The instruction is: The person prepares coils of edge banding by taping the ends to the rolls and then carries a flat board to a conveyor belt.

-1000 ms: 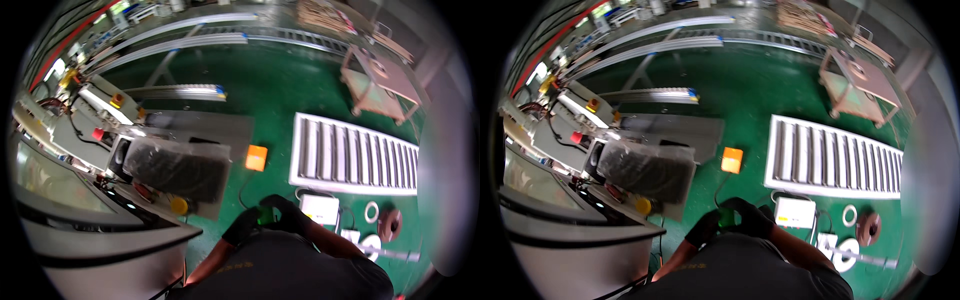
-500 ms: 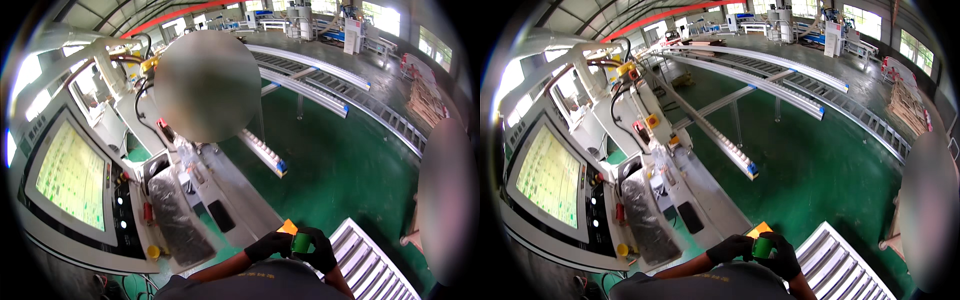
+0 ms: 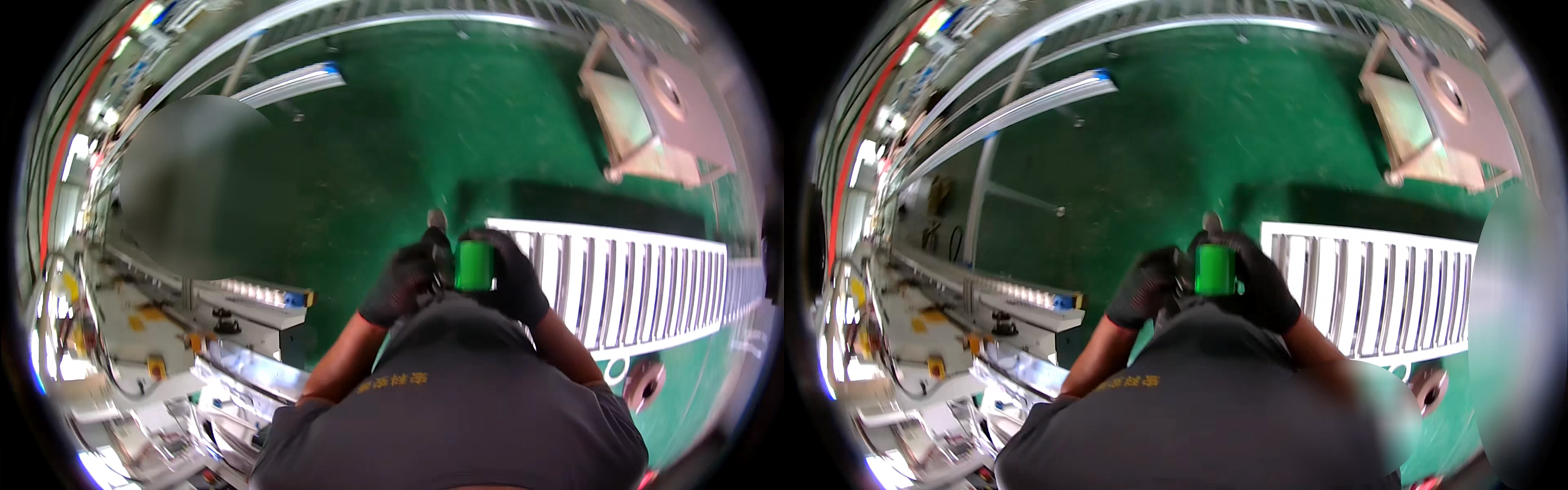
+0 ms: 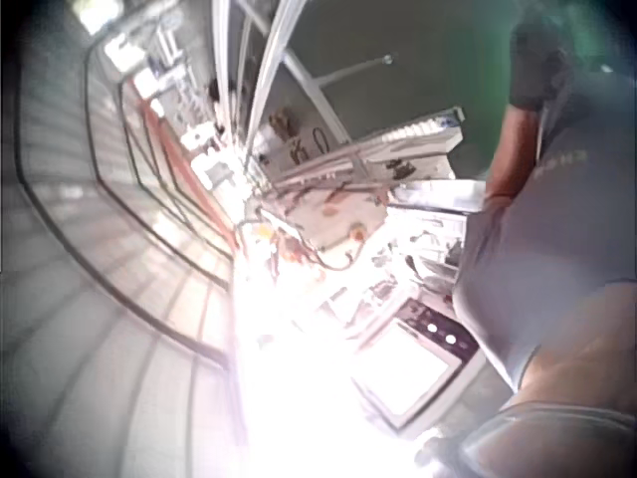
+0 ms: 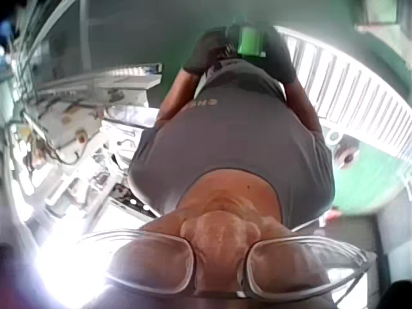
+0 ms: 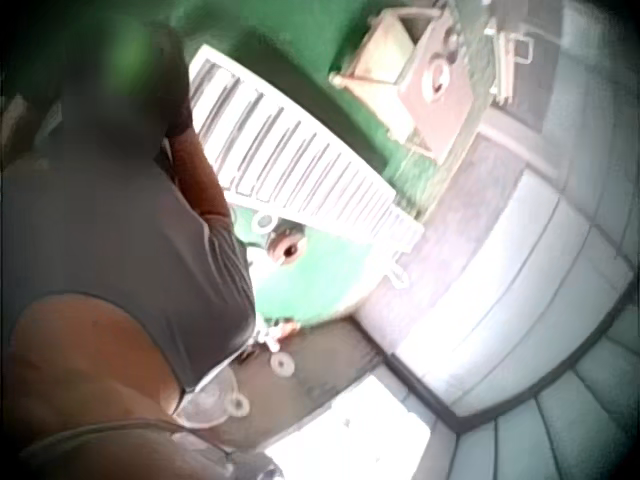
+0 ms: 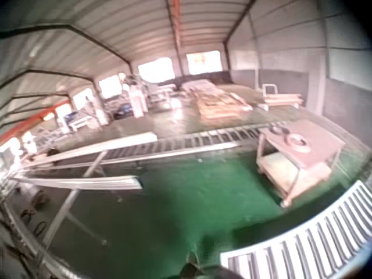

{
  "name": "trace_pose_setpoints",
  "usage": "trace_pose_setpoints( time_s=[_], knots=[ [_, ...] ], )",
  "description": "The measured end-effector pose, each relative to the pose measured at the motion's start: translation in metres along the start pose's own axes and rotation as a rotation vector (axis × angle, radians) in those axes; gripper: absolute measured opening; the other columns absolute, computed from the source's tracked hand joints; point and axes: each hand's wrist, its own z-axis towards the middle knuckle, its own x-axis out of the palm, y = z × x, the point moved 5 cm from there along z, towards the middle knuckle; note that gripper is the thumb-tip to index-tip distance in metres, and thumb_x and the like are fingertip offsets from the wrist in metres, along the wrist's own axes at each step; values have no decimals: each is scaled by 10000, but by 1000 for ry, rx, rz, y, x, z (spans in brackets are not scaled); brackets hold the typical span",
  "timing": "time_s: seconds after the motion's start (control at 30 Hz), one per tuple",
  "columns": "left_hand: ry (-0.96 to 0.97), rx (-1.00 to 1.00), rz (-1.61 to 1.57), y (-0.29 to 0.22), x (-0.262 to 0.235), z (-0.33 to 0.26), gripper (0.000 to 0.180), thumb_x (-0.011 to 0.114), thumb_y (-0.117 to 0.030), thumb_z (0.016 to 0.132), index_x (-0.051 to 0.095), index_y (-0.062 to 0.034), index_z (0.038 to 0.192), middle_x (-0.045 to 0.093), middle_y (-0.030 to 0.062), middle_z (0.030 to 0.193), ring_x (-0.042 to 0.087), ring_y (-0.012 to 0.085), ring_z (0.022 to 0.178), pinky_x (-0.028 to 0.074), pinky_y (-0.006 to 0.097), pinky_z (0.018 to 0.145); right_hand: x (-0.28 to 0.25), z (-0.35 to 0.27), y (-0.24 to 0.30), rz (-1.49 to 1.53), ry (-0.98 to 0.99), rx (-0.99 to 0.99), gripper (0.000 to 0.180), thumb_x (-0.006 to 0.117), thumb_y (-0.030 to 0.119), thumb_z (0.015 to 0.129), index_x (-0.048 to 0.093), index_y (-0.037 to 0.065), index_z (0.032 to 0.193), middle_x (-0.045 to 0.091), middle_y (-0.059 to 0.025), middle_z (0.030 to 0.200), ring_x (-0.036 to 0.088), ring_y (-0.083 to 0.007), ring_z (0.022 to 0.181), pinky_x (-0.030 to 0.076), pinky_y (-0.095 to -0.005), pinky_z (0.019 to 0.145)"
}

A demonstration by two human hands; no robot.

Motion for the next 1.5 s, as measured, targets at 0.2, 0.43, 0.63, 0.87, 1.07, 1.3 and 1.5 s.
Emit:
trace_pose_setpoints(
  time_s=[0.2, 0.43, 0.63, 0.87, 1.07, 1.3, 1.5],
  knots=[
    [163, -505, -745, 64, -22, 208, 156, 684, -52, 872, 593, -35, 998, 601, 48, 818, 607, 118, 715, 502, 282, 605, -90, 101, -84, -80, -356, -17, 707, 864, 123, 727, 489, 76, 1325, 583, -146, 1252, 576, -314, 1190, 465, -407, 1009],
    [386, -514, -411, 86, -43, 412, 263, 683, -46, 862, 608, -44, 1114, 602, 27, 833, 570, 101, 689, 454, 262, 579, -184, 219, -100, -191, -480, 111, 698, 893, 92, 725, 513, 96, 1310, 586, -167, 1257, 606, -308, 1166, 509, -410, 947],
    [694, -533, -447, 117, 3, 544, 338, 680, -23, 857, 602, -32, 1186, 601, 13, 862, 564, 106, 709, 462, 274, 610, -263, 253, -129, -32, -707, 215, 704, 857, 65, 716, 505, 90, 1325, 589, -159, 1255, 625, -314, 1148, 519, -416, 935],
    [855, -375, -154, 161, 61, 692, 225, 646, -129, 942, 631, -19, 1137, 628, 44, 852, 584, 132, 693, 483, 290, 614, -380, 287, -207, 51, -814, 324, 729, 827, 36, 716, 483, 108, 1356, 593, -142, 1254, 580, -335, 1202, 487, -422, 967],
    [873, 836, 740, 215, 157, 835, 514, 681, -397, 941, 609, -2, 1261, 646, 175, 1223, 634, 338, 1083, 521, 430, 904, -531, 277, -232, -51, -1056, 340, 693, 851, 52, 701, 543, 90, 1321, 637, -153, 1208, 620, -269, 1161, 507, -409, 977],
    [1109, 650, 757, 180, 422, 984, 899, 758, -495, 800, 420, 6, 1465, 461, 245, 1463, 459, 419, 1334, 395, 483, 1110, -640, 207, -232, -257, -1447, 594, 635, 818, 52, 723, 549, 61, 1298, 624, -149, 1212, 632, -276, 1105, 506, -370, 962],
    [1098, 1038, 1021, 213, 671, 1094, 1010, 788, -498, 756, 342, -9, 1518, 332, 217, 1571, 312, 415, 1449, 237, 532, 1203, -673, 161, -268, -71, -1790, 717, 706, 792, -54, 675, 520, 62, 1316, 582, -85, 1241, 570, -204, 1158, 477, -344, 994]
  ],
)
